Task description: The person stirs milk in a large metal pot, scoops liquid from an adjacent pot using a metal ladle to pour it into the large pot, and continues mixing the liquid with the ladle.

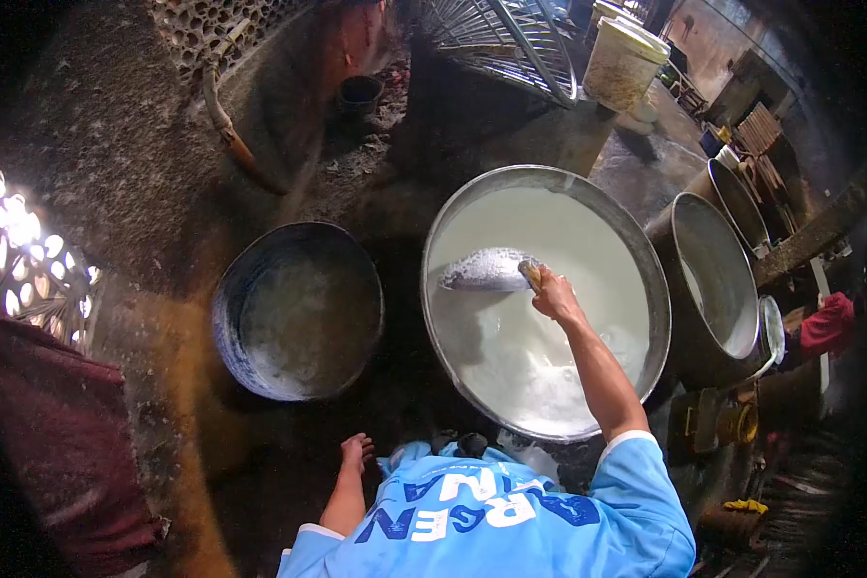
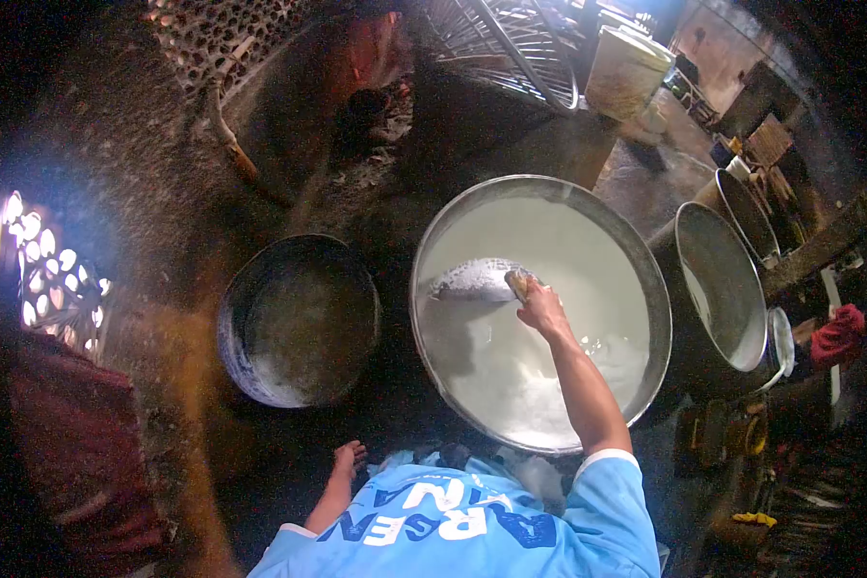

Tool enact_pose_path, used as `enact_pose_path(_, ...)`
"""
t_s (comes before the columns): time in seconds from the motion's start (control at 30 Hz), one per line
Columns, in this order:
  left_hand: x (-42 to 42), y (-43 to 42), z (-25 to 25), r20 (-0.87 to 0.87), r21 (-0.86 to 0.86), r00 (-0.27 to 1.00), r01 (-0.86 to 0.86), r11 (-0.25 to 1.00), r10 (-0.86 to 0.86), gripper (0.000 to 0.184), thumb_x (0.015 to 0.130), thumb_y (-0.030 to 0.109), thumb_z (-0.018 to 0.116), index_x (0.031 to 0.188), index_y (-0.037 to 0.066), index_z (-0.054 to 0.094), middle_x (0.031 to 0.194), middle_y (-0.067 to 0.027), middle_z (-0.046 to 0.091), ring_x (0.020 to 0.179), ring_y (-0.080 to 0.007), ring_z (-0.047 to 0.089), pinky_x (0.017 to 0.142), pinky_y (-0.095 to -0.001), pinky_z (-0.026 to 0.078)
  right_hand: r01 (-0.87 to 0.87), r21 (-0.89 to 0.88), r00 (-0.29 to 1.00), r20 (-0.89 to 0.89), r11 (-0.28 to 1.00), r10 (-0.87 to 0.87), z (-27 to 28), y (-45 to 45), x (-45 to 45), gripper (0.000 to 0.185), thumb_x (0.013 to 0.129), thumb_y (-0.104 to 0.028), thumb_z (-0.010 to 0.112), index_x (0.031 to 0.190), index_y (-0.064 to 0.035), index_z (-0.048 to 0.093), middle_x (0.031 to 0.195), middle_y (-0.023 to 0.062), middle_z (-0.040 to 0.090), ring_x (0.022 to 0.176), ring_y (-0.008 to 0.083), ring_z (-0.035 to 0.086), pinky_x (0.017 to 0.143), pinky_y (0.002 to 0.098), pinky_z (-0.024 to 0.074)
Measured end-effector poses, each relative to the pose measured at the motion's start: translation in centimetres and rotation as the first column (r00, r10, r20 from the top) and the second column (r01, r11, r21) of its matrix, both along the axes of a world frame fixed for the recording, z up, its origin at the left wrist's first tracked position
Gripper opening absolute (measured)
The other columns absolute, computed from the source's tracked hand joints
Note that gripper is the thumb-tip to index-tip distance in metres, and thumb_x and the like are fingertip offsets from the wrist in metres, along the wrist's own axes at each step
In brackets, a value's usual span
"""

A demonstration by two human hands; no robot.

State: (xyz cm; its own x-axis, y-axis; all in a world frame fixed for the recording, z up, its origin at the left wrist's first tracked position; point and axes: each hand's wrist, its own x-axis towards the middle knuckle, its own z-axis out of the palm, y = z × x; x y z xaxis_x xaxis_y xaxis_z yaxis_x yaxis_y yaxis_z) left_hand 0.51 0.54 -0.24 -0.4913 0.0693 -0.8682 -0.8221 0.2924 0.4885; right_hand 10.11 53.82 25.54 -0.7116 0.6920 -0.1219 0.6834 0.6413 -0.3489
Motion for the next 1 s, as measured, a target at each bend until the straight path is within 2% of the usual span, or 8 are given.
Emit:
enact_pose_path(0.27,2.2,-1.7,0.2,0.03,-0.022,0.999,-0.013,1.0,0.013,0.028,0.085,0.021,0.049,0.109,0.008,0.058,0.097,-0.0101,0.063,0.076,-0.0221,0.061,0.066,-0.038,0.046,0.064,-0.062,0.983,0.175,0.996,-0.052,-4.9,-1.1,5.7,0.033,0.065,-0.007,0.063,0.096,0.0013,0.057,0.096,0.021,0.062,0.094,0.0381,0.059,0.08,0.0467,0.049)
enact_pose_path(0.5,2.0,0.2,-1.0,-0.021,0.015,0.999,0.042,0.999,-0.042,0.027,0.085,0.021,0.049,0.108,0.009,0.057,0.096,-0.009,0.064,0.073,-0.0219,0.061,0.062,-0.0351,0.046,0.121,-0.119,0.949,0.304,0.986,-0.08,-5.9,-2.3,13.6,0.041,0.063,-0.003,0.061,0.103,0.0043,0.055,0.097,0.0237,0.061,0.094,0.0378,0.059,0.079,0.0466,0.0494)
enact_pose_path(0.53,2.2,1.0,0.0,-0.029,-0.004,0.998,0.059,0.998,-0.06,0.027,0.085,0.021,0.049,0.107,0.009,0.057,0.096,-0.0082,0.064,0.073,-0.021,0.061,0.061,-0.0349,0.046,-0.031,-0.044,0.955,0.294,0.999,0.043,-4.9,-2.9,14.9,0.048,0.063,-0.004,0.06,0.111,-0.003,0.055,0.096,0.0216,0.061,0.092,0.0377,0.059,0.078,0.0459,0.0499)
enact_pose_path(0.63,2.7,3.4,1.4,-0.078,0.011,0.99,0.121,0.993,-0.12,0.026,0.085,0.022,0.05,0.106,0.01,0.058,0.095,-0.0078,0.064,0.074,-0.02,0.062,0.059,-0.0341,0.046,0.032,-0.067,0.939,0.343,0.997,-0.007,-3.9,-3.2,18.9,0.057,0.065,-0.004,0.056,0.12,-0.0168,0.053,0.096,0.0192,0.061,0.089,0.0376,0.06,0.076,0.0454,0.0503)
enact_pose_path(0.67,2.8,4.0,1.0,-0.072,0.002,0.991,0.11,0.994,-0.109,0.025,0.085,0.022,0.048,0.106,0.01,0.058,0.094,-0.0076,0.064,0.074,-0.0194,0.062,0.059,-0.034,0.046,0.142,-0.046,0.93,0.348,0.989,-0.118,-9.5,-1.1,22.0,0.063,0.066,-0.003,0.053,0.125,-0.0268,0.049,0.099,0.0179,0.06,0.087,0.0374,0.06,0.076,0.0451,0.0504)
enact_pose_path(0.77,3.6,5.9,1.3,-0.071,-0.009,0.984,0.162,0.987,-0.162,0.025,0.086,0.02,0.045,0.105,0.01,0.058,0.093,-0.0067,0.064,0.072,-0.0186,0.062,0.059,-0.034,0.046,0.099,-0.1,0.954,0.294,0.99,-0.066,-3.6,-2.5,24.6,0.037,0.064,-0.007,0.056,0.099,0.0019,0.057,0.093,0.0246,0.062,0.091,0.0402,0.058,0.081,0.0455,0.0468)
enact_pose_path(0.87,4.9,7.6,2.0,-0.065,-0.059,0.979,0.188,0.98,-0.192,0.026,0.086,0.017,0.041,0.104,0.011,0.058,0.091,-0.0052,0.064,0.07,-0.0177,0.062,0.059,-0.0348,0.046,0.067,-0.105,0.96,0.278,0.992,-0.036,-1.4,-1.6,28.7,0.036,0.063,-0.006,0.056,0.098,0.002,0.058,0.091,0.0258,0.061,0.091,0.0404,0.058,0.081,0.0449,0.0464)
enact_pose_path(1.0,6.8,8.3,1.8,-0.063,-0.081,0.983,0.168,0.982,-0.173,0.026,0.085,0.015,0.04,0.103,0.011,0.059,0.091,-0.006,0.064,0.071,-0.019,0.062,0.06,-0.0365,0.046,0.23,-0.119,0.936,0.299,0.966,-0.187,1.2,0.6,33.7,0.048,0.065,-0.009,0.059,0.112,-0.0079,0.057,0.096,0.0211,0.063,0.093,0.0359,0.06,0.081,0.042,0.0476)
